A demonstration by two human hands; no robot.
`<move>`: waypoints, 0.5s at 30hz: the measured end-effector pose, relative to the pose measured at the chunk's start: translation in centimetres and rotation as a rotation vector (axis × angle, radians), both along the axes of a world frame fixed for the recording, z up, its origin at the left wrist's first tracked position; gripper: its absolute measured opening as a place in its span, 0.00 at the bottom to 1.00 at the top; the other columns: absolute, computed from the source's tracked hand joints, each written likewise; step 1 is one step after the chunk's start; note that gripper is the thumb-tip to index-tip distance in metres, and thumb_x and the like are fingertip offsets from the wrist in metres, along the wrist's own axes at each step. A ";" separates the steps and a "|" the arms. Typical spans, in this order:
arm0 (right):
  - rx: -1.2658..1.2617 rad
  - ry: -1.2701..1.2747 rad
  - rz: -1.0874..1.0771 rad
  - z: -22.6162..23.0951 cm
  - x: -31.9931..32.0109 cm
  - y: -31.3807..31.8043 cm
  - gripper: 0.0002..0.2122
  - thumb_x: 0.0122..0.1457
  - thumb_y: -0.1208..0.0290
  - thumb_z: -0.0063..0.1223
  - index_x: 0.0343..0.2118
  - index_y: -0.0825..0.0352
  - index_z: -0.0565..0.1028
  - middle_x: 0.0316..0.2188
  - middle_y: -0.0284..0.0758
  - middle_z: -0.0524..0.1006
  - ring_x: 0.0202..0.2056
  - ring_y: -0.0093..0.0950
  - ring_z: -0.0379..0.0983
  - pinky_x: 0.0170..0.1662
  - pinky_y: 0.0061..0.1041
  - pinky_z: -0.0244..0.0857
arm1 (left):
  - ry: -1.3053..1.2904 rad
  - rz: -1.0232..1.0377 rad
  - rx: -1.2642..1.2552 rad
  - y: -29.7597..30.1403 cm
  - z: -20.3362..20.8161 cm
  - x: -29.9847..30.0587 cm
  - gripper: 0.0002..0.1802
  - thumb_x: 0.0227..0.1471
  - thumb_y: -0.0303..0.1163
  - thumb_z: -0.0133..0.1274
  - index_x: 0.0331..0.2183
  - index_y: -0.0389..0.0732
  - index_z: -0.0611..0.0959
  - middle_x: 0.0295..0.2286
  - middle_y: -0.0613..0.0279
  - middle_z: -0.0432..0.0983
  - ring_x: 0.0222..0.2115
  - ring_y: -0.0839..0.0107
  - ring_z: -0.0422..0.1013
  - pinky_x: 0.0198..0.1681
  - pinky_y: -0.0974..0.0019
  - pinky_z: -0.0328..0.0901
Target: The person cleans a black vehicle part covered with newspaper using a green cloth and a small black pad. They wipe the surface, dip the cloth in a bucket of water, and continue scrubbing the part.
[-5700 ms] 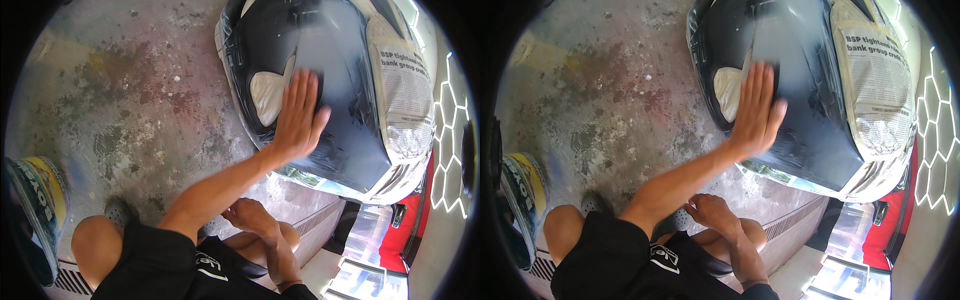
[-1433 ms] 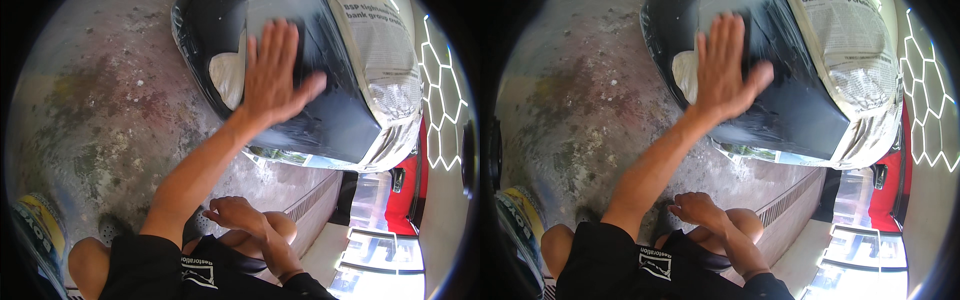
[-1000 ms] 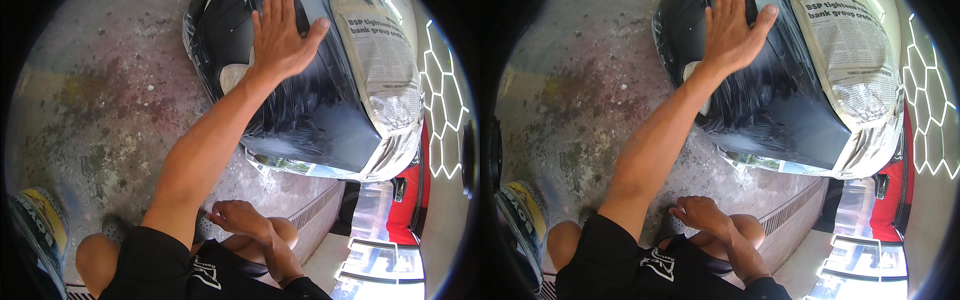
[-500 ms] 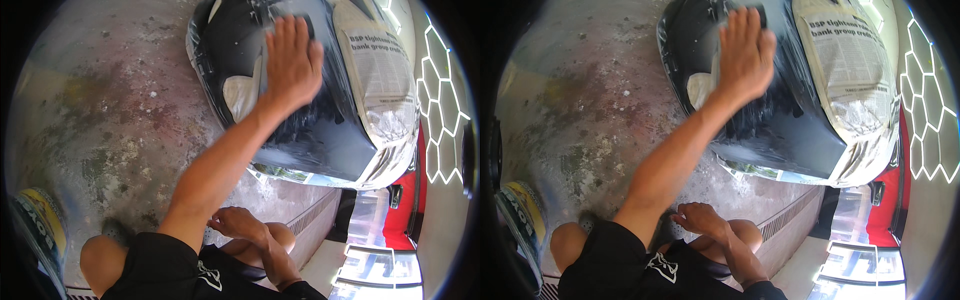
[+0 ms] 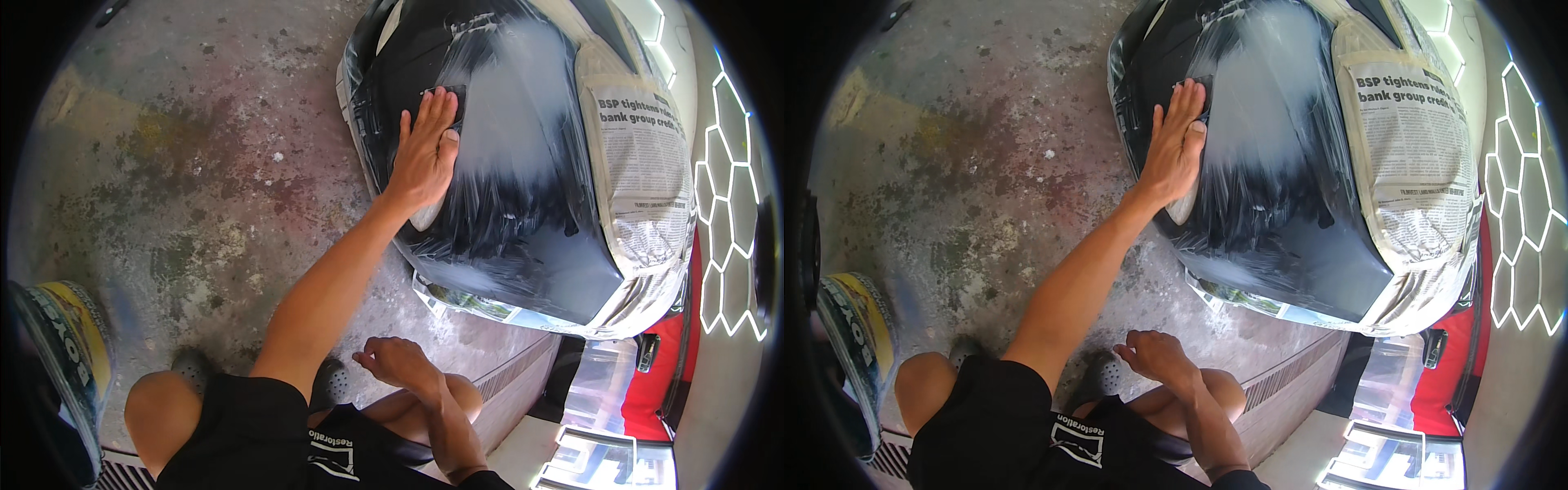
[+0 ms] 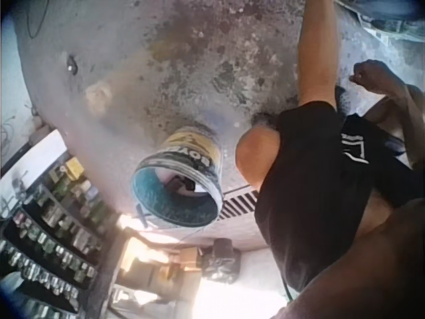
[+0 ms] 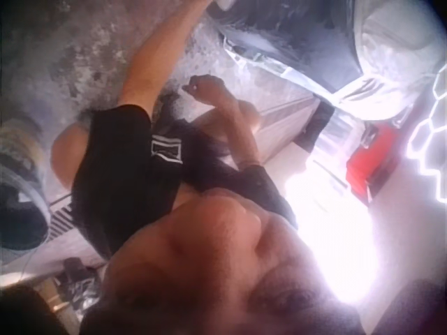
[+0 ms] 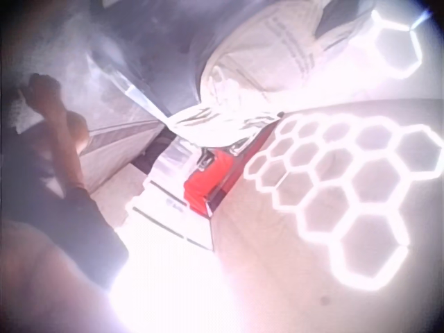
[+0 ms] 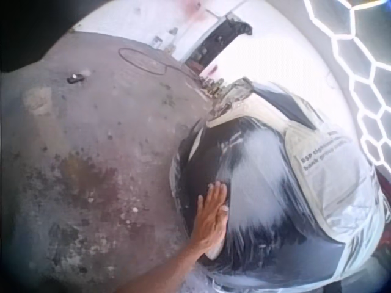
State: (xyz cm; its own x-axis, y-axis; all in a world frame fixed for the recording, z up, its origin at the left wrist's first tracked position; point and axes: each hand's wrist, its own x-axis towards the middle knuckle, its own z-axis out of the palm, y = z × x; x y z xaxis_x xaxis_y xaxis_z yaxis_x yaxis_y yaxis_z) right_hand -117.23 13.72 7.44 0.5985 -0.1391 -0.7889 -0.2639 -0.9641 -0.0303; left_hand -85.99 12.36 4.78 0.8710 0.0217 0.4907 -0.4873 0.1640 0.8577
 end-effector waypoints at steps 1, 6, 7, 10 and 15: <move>0.019 -0.014 -0.009 0.0 0.2 -0.1 0.22 0.74 0.48 0.54 0.42 0.65 0.85 0.35 0.48 0.87 0.45 0.52 0.84 0.51 0.49 0.76 | -0.006 -0.023 0.027 0.2 -0.6 -0.2 0.36 0.78 0.47 0.28 0.77 0.40 0.60 0.78 0.49 0.48 0.79 0.50 0.44 0.80 0.36 0.32; 0.217 -0.014 -0.090 0.7 0.5 0.9 0.22 0.74 0.48 0.54 0.40 0.66 0.84 0.34 0.49 0.86 0.43 0.53 0.84 0.49 0.51 0.76 | -0.172 -0.002 0.143 2.2 0.9 7.1 0.37 0.80 0.55 0.25 0.78 0.48 0.59 0.79 0.54 0.46 0.80 0.52 0.42 0.79 0.36 0.30; 0.169 -0.016 -0.084 0.9 0.7 0.6 0.22 0.74 0.48 0.54 0.40 0.66 0.84 0.34 0.49 0.86 0.43 0.53 0.84 0.49 0.51 0.76 | -0.197 0.000 0.129 1.8 -0.8 5.6 0.37 0.80 0.55 0.25 0.78 0.48 0.59 0.79 0.54 0.46 0.80 0.52 0.42 0.79 0.36 0.30; 0.058 -0.018 -0.050 0.6 0.4 -0.1 0.22 0.74 0.47 0.54 0.40 0.65 0.84 0.34 0.49 0.86 0.43 0.53 0.84 0.50 0.50 0.76 | -0.205 -0.008 0.157 2.3 -4.2 1.2 0.37 0.80 0.55 0.24 0.78 0.48 0.61 0.79 0.54 0.46 0.80 0.52 0.42 0.79 0.36 0.30; 0.188 -0.064 -0.063 0.7 0.7 0.4 0.21 0.74 0.48 0.54 0.40 0.65 0.84 0.34 0.48 0.86 0.43 0.53 0.84 0.49 0.49 0.76 | -0.247 0.024 0.133 2.0 -1.8 4.3 0.34 0.80 0.50 0.28 0.77 0.47 0.62 0.78 0.55 0.52 0.79 0.52 0.45 0.79 0.36 0.30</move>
